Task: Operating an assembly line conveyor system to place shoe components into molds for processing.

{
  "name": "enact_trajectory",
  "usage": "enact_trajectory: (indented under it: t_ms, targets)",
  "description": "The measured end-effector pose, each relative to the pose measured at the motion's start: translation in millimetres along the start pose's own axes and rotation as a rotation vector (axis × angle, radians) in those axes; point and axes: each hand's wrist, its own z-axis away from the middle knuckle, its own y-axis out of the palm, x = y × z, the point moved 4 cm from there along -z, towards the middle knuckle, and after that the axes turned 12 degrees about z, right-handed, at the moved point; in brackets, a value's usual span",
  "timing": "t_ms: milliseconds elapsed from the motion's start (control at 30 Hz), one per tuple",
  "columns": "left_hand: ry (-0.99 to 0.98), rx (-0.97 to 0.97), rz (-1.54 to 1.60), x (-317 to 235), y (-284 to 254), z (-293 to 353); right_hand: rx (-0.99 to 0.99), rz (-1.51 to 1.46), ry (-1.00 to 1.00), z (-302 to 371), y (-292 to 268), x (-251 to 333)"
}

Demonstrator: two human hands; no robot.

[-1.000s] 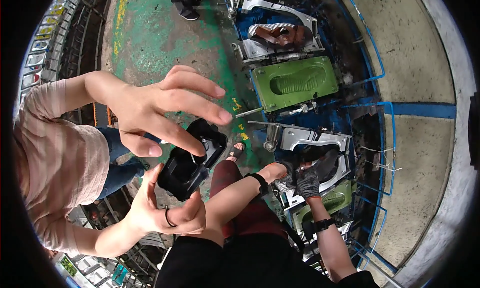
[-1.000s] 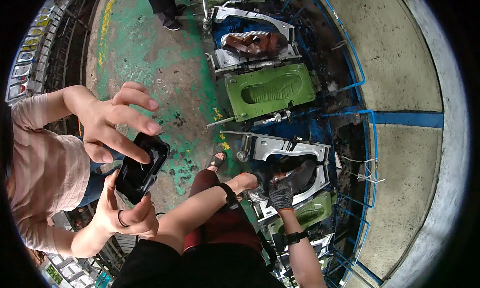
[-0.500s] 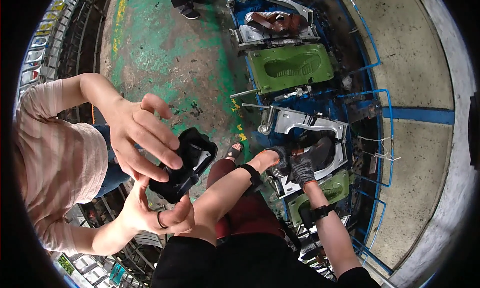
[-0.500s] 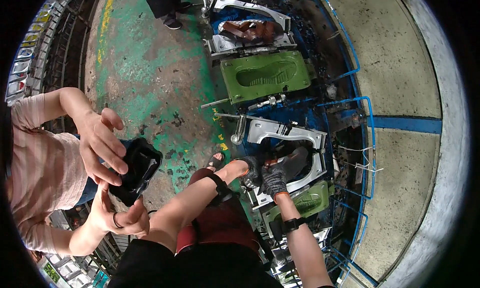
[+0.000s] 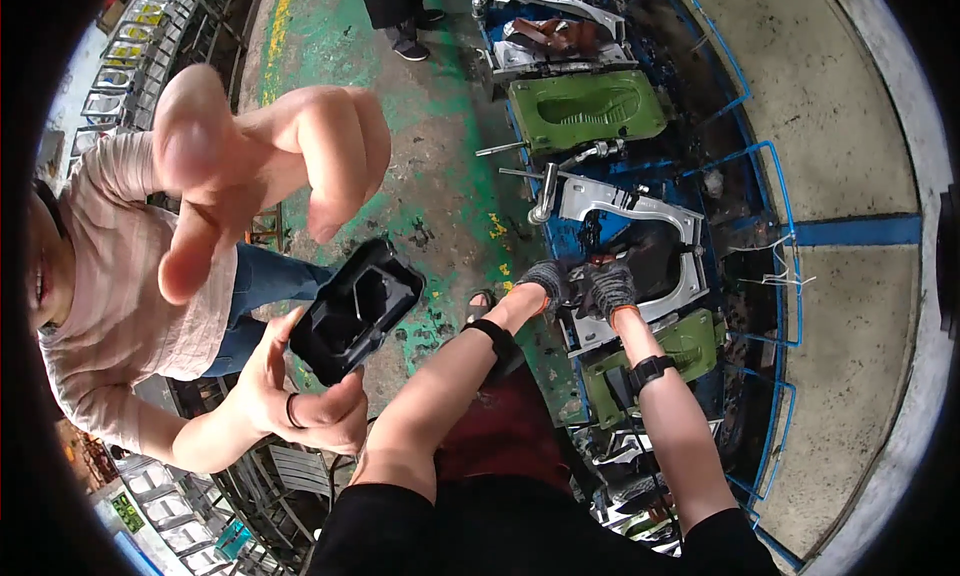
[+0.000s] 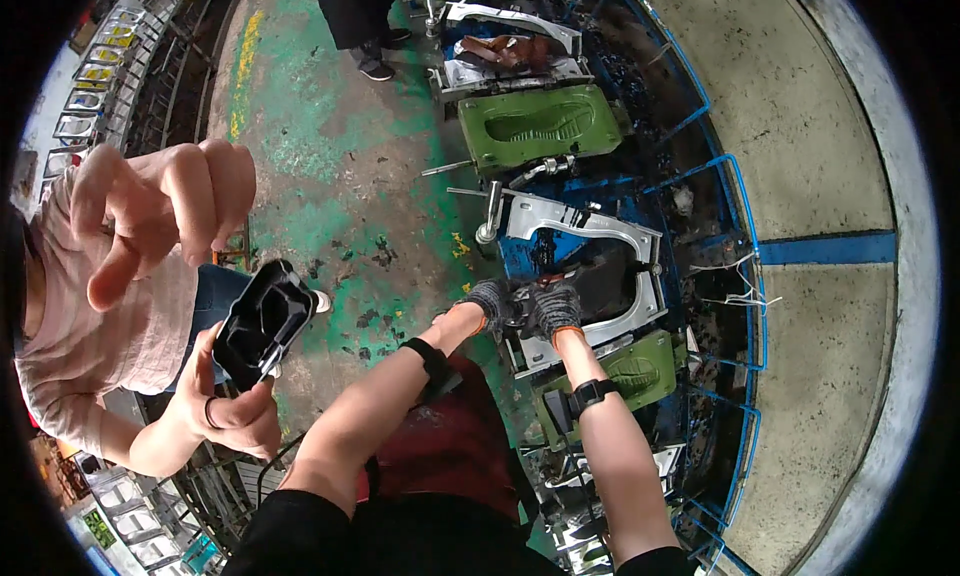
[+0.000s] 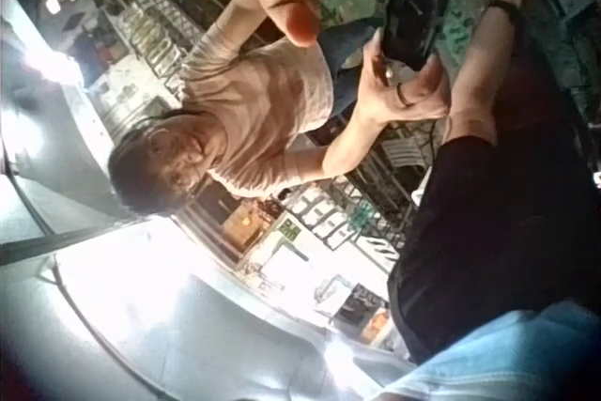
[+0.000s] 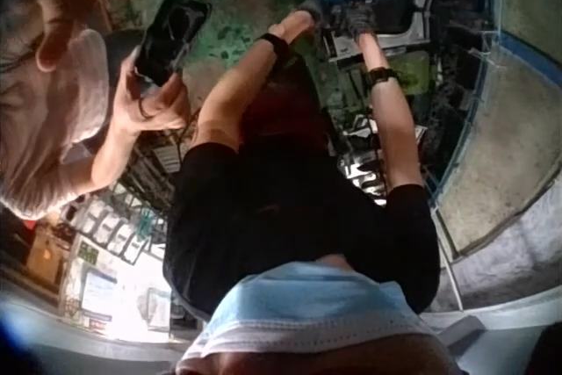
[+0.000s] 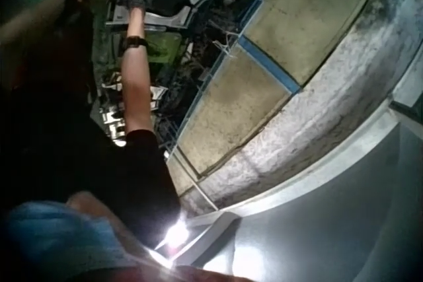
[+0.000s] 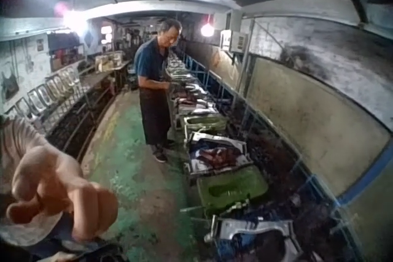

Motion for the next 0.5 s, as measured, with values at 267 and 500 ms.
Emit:
enact_trajectory:
  t_ms: [267, 500]
  targets:
    - [0.284, -0.164, 0.036, -14, 20, -26, -0.243, -0.488, -0.228, -27, 25, -88]
    - [0.11, -0.147, 0.162, 0, -10, 19, -0.045, 0.068, -0.058, 0, -7, 13]
